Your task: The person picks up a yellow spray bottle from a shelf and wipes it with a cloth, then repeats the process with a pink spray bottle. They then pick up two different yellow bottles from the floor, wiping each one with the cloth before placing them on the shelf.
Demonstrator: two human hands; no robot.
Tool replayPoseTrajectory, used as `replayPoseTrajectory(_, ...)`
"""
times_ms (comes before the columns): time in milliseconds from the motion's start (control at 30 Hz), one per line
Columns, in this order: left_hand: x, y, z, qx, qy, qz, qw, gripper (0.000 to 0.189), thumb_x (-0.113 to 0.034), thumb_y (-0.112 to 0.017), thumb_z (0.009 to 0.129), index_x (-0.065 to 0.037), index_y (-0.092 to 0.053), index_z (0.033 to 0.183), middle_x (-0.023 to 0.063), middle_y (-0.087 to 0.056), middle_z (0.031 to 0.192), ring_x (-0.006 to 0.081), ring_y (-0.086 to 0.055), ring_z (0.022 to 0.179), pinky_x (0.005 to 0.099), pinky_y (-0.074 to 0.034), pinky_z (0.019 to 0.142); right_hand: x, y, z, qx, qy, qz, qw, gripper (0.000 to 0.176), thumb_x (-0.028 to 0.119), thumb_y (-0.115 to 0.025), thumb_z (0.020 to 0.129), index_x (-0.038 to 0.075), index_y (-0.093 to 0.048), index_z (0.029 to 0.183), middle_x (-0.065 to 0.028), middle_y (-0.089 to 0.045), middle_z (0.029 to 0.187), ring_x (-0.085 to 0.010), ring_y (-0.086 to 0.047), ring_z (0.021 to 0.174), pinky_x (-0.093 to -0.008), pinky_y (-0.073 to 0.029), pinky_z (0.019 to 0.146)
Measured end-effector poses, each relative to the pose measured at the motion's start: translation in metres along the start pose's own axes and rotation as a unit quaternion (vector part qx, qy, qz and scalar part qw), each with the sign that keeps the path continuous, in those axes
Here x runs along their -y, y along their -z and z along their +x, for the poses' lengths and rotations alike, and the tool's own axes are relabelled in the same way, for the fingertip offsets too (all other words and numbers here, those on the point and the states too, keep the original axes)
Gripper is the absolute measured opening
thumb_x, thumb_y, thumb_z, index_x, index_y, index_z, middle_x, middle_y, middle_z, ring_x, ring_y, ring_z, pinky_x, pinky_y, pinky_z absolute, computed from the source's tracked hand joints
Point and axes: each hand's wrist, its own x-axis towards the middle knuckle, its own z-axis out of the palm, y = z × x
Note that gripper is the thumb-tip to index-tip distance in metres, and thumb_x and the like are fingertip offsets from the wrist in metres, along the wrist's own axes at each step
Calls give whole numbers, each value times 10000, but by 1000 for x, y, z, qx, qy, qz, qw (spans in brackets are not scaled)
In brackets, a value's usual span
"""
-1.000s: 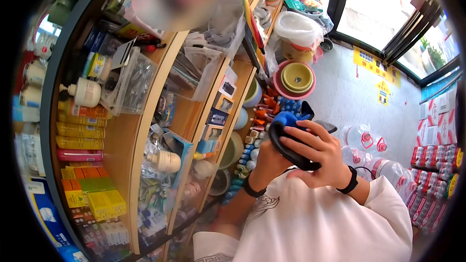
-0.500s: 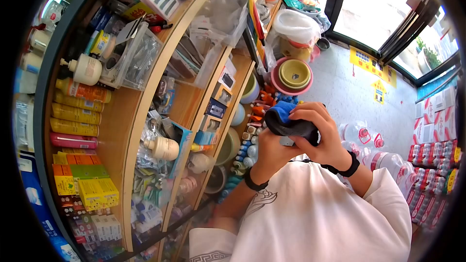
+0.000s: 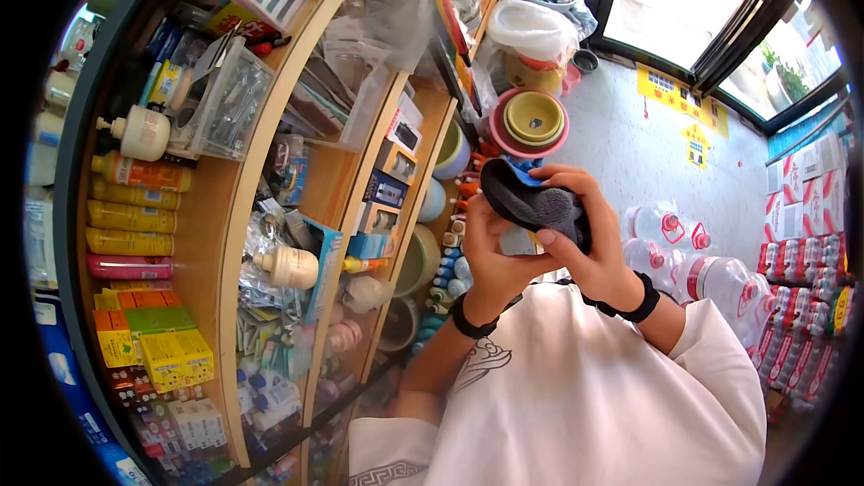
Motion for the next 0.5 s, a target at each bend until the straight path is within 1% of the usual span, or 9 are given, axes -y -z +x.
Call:
replayPoseTrajectory(67, 2, -3, -1, -22, -14, -82, 996, 900, -91, -962, 563, -3, -378, 1242, 151, -635, 1120, 192, -654, 1010, 333, -547, 879, 0, 4, -1, 31, -23, 54, 998, 503, 150, -741, 778, -8, -524, 1203, -182, -588, 1205, -327, -582, 1119, -375, -425, 986)
replayPoseTrajectory(100, 2, -3, -1, -22, -14, -82, 996, 900, -91, -962, 563, -3, -378, 1242, 151, -635, 1120, 192, -654, 1010, 333, -547, 879, -1, 6, -1, 31, -23, 54, 998, 503, 150, -741, 778, -8, -524, 1203, -182, -588, 1205, -327, -582, 1119, -375, -425, 986)
replayPoseTrajectory(167, 1, 1, -1, -20, -25, -68, 997, 871, -83, -958, 575, -26, -349, 1195, 146, -616, 1125, 201, -648, 1036, 338, -544, 890, -4, 10, -1, 76, -45, 109, 990, 499, 158, -753, 764, -7, -533, 1181, -163, -577, 1213, -302, -543, 1162, -372, -376, 1033)
replayPoseTrajectory(200, 1, 2, -2, -21, -23, -68, 997, 871, -83, -958, 575, -26, -349, 1195, 146, -616, 1125, 201, -648, 1036, 338, -544, 890, -6, 11, 0, 77, -47, 110, 990, 499, 158, -753, 764, -7, -533, 1181, -163, -577, 1213, -302, -543, 1162, -372, -376, 1033)
replayPoseTrajectory(300, -2, 6, 0, 2, 14, -108, 994, 823, -66, -951, 585, -21, -366, 1163, 140, -607, 1124, 195, -650, 1028, 326, -543, 893, -12, 9, 1, 94, -44, 158, 982, 455, 226, -726, 817, -8, -543, 1161, -140, -574, 1200, -275, -522, 1168, -365, -340, 1058)
replayPoseTrajectory(367, -4, 8, 4, 35, 16, -59, 998, 811, -61, -953, 580, -17, -371, 1142, 138, -607, 1122, 190, -655, 1010, 318, -544, 888, -18, 3, 0, 72, -82, 247, 963, 430, 326, -665, 893, -8, -554, 1140, -122, -570, 1182, -245, -516, 1161, -355, -333, 1060)
replayPoseTrajectory(400, -4, 10, 2, 33, 17, -58, 998, 811, -61, -953, 580, -17, -371, 1142, 138, -607, 1122, 190, -655, 1010, 318, -544, 888, -19, -1, -1, 74, -82, 249, 962, 430, 326, -665, 893, -8, -554, 1140, -122, -570, 1182, -245, -516, 1161, -355, -333, 1060)
replayPoseTrajectory(467, -4, 14, -3, 41, 33, -39, 998, 848, -74, -968, 519, -10, -398, 1143, 156, -573, 1159, 193, -638, 1022, 344, -539, 902, -20, -10, -1, 59, -145, 352, 923, 412, 383, -571, 964, 6, -566, 1129, -103, -583, 1165, -192, -535, 1126, -313, -373, 1017)
replayPoseTrajectory(500, -2, 16, -5, 39, 34, -38, 998, 848, -74, -968, 519, -10, -398, 1143, 156, -573, 1159, 193, -638, 1022, 344, -539, 902, -17, -15, -2, 60, -146, 353, 922, 412, 383, -571, 964, 6, -566, 1129, -103, -583, 1165, -192, -535, 1126, -313, -373, 1017)
